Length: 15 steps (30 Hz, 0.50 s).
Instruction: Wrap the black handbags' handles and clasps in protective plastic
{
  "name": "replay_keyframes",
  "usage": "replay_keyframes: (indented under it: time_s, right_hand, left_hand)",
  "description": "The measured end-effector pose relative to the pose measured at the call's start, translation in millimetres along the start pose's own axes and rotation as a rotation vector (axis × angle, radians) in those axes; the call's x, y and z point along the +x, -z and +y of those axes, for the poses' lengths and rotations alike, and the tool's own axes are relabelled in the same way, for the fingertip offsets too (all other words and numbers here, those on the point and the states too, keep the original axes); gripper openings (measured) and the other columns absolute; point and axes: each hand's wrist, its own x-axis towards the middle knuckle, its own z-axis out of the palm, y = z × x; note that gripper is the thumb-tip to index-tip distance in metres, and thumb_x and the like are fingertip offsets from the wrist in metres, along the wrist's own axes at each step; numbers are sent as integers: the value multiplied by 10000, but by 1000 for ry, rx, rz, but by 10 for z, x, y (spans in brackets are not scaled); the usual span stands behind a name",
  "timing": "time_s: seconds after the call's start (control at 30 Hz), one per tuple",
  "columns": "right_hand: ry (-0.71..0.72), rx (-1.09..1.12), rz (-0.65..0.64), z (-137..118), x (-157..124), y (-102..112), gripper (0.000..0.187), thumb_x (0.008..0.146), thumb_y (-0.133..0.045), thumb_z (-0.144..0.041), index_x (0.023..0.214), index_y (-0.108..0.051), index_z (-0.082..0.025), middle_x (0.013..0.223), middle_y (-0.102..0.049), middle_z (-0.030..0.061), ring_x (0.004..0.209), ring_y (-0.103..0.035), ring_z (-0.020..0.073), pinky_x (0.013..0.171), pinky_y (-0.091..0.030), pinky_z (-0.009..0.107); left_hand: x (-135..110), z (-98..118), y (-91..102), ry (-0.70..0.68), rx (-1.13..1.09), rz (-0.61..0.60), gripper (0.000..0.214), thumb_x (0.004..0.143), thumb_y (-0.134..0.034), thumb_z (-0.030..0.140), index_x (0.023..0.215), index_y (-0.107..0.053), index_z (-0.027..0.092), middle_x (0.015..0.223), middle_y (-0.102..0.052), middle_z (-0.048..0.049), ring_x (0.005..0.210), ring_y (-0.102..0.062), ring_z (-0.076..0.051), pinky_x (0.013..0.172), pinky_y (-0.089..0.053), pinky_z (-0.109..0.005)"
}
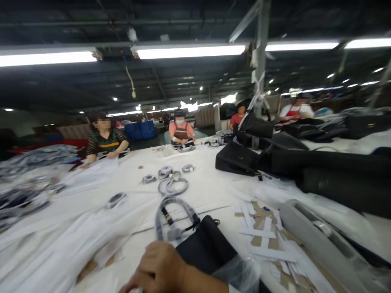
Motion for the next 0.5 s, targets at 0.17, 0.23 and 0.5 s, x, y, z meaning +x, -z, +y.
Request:
replay_keyframes:
  time_s: [0.17, 0.23, 0.5]
  right_hand:
    - [-156, 174, 164, -76, 4, 337, 393, 977, -455, -308, 616, -561, -197, 614, -607, 19, 675, -583, 158, 727, -464, 284]
    - [-196, 278, 165, -39, -10, 357, 373, 992, -450, -296, 659, -582, -189, 648, -611, 31, 705, -586, 167, 768, -459, 302]
    - [-222, 370, 99, -66, -36, 340, 262, 979, -488, -308, 818, -655, -185, 804, -682, 66, 819, -618, 210, 840, -464, 367]
  left_hand:
    - [-330, 122, 40, 151, -188, -113, 210, 685, -642, 375, 690, -614, 167, 618, -593, 3, 596, -519, -151, 582, -421, -264]
    - [-303, 117, -22, 240, -252, -86, 212, 719, -615, 369, 704, -604, 158, 530, -489, 48, 492, -415, -104, 488, -330, -230]
    - [-225, 61, -243, 245, -470, 81, 203, 813, -602, 321, 751, -624, 129, 566, -470, 54, 510, -406, -73, 493, -334, -199]
